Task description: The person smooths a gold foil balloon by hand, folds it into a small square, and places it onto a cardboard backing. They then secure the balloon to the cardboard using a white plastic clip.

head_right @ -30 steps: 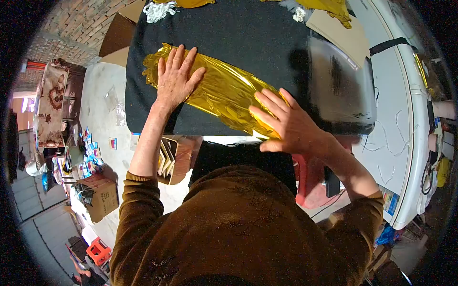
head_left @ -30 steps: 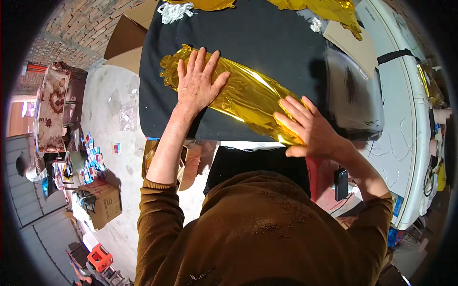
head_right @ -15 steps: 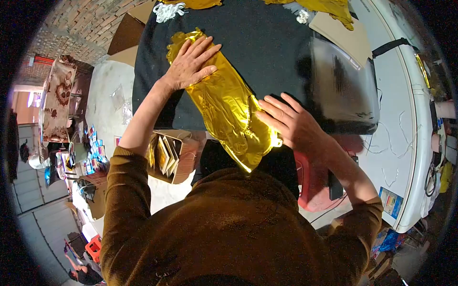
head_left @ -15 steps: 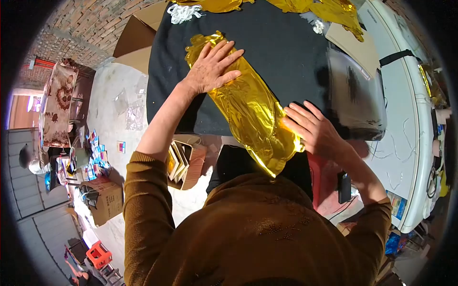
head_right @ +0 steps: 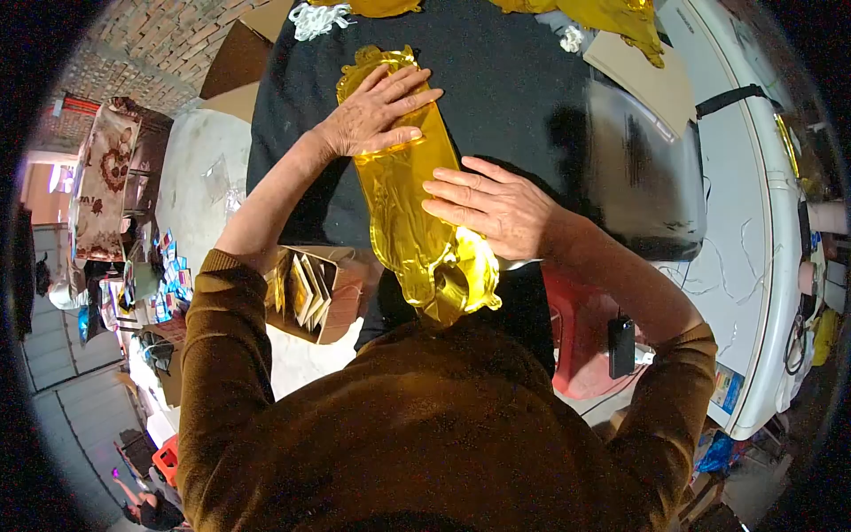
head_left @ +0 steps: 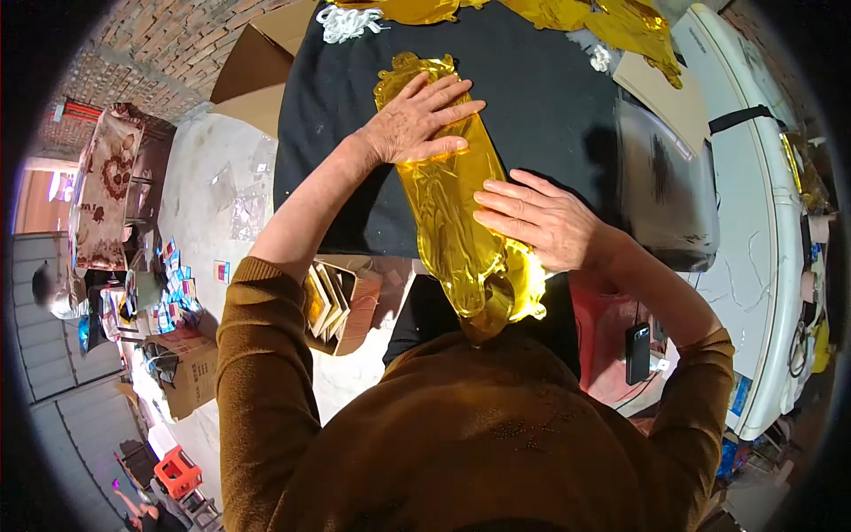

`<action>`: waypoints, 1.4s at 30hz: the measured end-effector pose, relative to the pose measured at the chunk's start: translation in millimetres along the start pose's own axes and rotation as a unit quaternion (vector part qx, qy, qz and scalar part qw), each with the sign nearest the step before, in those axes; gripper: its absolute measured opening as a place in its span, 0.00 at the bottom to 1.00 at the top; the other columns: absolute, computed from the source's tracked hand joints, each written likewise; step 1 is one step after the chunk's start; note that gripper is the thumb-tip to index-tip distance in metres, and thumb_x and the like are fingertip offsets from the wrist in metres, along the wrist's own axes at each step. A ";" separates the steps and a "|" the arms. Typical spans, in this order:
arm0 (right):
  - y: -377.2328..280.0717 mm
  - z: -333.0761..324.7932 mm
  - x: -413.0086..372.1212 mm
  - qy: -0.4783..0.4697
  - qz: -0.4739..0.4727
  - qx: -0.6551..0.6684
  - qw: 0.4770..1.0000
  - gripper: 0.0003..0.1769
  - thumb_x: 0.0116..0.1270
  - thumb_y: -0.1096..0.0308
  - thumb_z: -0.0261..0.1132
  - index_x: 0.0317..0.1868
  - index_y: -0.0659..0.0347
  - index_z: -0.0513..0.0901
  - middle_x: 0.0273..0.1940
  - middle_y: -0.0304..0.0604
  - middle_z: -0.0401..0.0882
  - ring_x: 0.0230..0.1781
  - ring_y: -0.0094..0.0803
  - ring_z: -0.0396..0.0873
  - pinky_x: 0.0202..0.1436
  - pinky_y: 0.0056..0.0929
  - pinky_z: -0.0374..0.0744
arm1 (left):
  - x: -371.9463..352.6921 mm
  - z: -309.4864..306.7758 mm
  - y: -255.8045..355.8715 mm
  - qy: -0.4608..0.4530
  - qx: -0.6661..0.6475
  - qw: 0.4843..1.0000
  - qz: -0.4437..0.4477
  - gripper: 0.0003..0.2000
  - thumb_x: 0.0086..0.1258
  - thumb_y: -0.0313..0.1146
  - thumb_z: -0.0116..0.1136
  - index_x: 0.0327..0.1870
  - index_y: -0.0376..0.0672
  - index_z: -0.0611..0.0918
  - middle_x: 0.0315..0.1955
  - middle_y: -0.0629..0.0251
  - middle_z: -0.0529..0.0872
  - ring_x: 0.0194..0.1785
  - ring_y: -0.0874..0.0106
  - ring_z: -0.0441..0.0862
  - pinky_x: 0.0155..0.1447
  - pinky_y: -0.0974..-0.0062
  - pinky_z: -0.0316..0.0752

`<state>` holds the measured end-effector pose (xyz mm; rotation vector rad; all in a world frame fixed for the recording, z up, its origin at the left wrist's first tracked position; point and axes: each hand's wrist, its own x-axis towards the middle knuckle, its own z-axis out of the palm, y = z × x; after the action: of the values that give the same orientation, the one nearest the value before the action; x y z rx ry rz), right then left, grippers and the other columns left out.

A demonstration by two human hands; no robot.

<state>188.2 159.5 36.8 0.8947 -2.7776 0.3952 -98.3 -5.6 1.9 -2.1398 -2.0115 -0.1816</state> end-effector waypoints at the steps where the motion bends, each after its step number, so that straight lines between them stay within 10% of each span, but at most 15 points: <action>1: 3.3 1.5 2.1 0.000 -0.003 -0.002 1.000 0.33 0.66 0.68 0.67 0.74 0.56 0.77 0.76 0.46 0.74 0.79 0.41 0.69 0.85 0.51 0.61 | -0.1 0.2 -0.1 0.002 0.002 1.000 0.001 0.35 0.83 0.68 0.37 0.85 0.63 0.64 0.84 0.58 0.60 0.87 0.57 0.54 0.89 0.45 0.44; 13: 5.0 19.1 4.7 0.042 0.018 0.011 0.999 0.22 0.72 0.71 0.64 0.65 0.60 0.83 0.68 0.46 0.82 0.73 0.41 0.77 0.80 0.44 0.73 | 3.3 -22.1 13.6 0.101 0.043 0.994 0.004 0.36 0.82 0.69 0.40 0.85 0.63 0.64 0.86 0.60 0.56 0.88 0.53 0.49 0.89 0.45 0.45; 26: 3.0 17.1 4.8 0.084 0.009 0.025 0.996 0.20 0.68 0.75 0.67 0.61 0.61 0.85 0.67 0.46 0.82 0.71 0.43 0.79 0.78 0.44 0.76 | -119.3 -63.8 160.5 0.043 -0.156 0.985 -0.065 0.37 0.61 0.27 0.64 0.77 0.49 0.75 0.76 0.58 0.74 0.83 0.56 0.66 0.86 0.49 0.58; 42: 8.2 16.1 -4.4 0.092 -0.016 0.076 0.993 0.15 0.60 0.81 0.69 0.49 0.67 0.86 0.60 0.50 0.84 0.69 0.49 0.80 0.74 0.46 0.80 | -106.5 -28.2 173.0 0.171 -0.142 0.972 -0.077 0.25 0.59 0.27 0.68 0.61 0.43 0.87 0.66 0.59 0.86 0.73 0.59 0.80 0.78 0.54 0.73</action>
<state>185.3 163.2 18.8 0.8853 -2.5894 0.6562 68.3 -125.0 -5.0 -1.9297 -2.0366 -0.8473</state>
